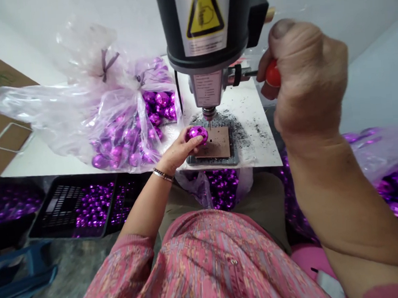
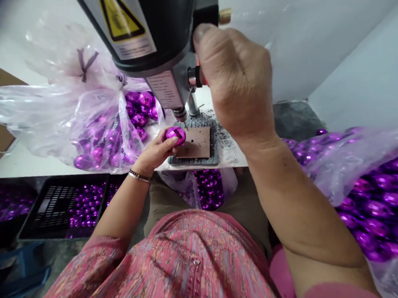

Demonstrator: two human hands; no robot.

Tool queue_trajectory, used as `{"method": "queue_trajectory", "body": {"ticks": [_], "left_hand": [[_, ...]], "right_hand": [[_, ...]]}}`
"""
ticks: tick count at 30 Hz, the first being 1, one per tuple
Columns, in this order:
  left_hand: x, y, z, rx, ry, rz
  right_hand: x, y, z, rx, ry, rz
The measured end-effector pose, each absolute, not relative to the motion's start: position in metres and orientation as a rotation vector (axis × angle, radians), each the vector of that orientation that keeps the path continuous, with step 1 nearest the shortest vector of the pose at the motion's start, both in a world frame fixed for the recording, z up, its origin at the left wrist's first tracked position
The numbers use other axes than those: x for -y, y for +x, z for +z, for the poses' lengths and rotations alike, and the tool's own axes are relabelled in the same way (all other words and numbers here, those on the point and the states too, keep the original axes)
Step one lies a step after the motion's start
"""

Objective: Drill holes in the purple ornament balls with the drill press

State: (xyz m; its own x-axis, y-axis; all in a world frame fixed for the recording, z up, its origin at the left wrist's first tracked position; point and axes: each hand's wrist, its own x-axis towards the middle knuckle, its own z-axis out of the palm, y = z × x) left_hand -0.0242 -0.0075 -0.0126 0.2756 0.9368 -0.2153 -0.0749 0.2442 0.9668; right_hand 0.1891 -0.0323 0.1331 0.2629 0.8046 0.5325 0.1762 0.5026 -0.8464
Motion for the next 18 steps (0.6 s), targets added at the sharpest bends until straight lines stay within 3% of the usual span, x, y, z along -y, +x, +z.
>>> {"method": "queue_trajectory", "body": {"ticks": [7,18], "left_hand": [[-0.005,-0.007,-0.008,-1.279,1.071,0.810],[-0.005,-0.004,-0.017,-1.401,1.318,0.731]], "right_hand": [[0.037,0.187,0.138,1.257,-0.975,0.630],[0.040,0.190,0.146,1.314,-1.110,0.514]]}}
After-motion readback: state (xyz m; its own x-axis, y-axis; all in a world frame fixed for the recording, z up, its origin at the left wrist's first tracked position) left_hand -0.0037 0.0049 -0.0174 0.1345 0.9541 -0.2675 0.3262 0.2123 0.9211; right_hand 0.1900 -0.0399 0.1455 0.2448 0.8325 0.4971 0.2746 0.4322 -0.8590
